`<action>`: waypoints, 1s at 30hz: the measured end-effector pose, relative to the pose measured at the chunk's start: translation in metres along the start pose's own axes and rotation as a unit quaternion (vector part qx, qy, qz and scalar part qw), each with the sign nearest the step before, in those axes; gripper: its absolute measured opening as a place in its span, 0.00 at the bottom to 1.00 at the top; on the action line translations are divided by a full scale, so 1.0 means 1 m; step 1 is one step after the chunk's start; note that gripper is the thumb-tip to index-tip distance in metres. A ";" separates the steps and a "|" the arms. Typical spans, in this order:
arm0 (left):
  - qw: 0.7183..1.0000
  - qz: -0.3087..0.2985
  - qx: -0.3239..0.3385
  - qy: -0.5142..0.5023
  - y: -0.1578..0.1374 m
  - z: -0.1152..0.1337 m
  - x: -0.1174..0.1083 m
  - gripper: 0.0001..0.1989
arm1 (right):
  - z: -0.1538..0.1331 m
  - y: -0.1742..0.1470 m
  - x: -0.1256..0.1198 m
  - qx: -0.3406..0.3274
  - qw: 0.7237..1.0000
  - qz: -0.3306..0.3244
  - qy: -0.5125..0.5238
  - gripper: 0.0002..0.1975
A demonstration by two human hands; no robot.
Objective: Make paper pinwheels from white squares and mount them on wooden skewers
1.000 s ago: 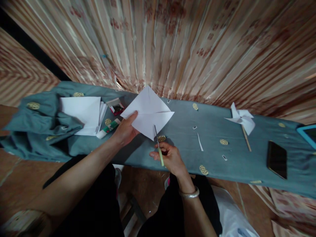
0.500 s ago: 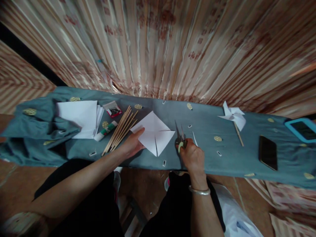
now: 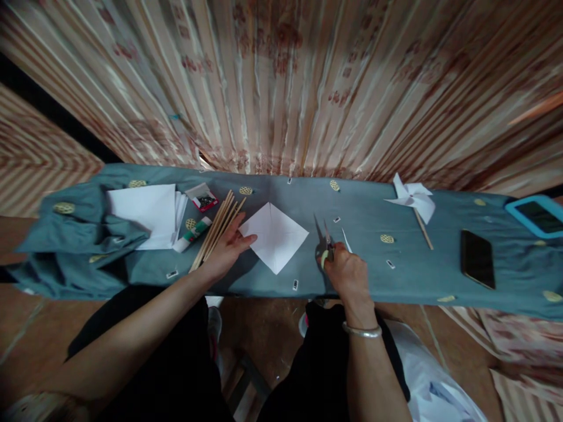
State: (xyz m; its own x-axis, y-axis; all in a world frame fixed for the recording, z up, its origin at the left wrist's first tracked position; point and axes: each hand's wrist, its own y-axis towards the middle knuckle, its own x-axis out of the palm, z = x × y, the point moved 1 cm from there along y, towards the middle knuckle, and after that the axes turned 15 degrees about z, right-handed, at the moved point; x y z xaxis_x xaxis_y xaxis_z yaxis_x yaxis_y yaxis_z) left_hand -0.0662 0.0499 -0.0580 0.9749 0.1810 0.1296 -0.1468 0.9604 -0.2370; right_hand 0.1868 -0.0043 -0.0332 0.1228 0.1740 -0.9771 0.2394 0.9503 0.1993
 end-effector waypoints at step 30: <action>0.755 0.033 0.317 0.573 0.017 0.041 -0.116 0.16 | 0.009 0.006 0.007 0.013 1.000 0.020 0.005 0.21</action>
State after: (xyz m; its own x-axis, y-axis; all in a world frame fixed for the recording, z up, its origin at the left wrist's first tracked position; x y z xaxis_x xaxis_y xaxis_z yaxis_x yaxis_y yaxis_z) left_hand -0.1882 0.0538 -0.0374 0.4135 0.2795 -0.8665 0.1017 0.9316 0.3490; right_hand 0.1975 0.0003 -0.0384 0.1228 0.2152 -0.9688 0.2599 0.9351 0.2407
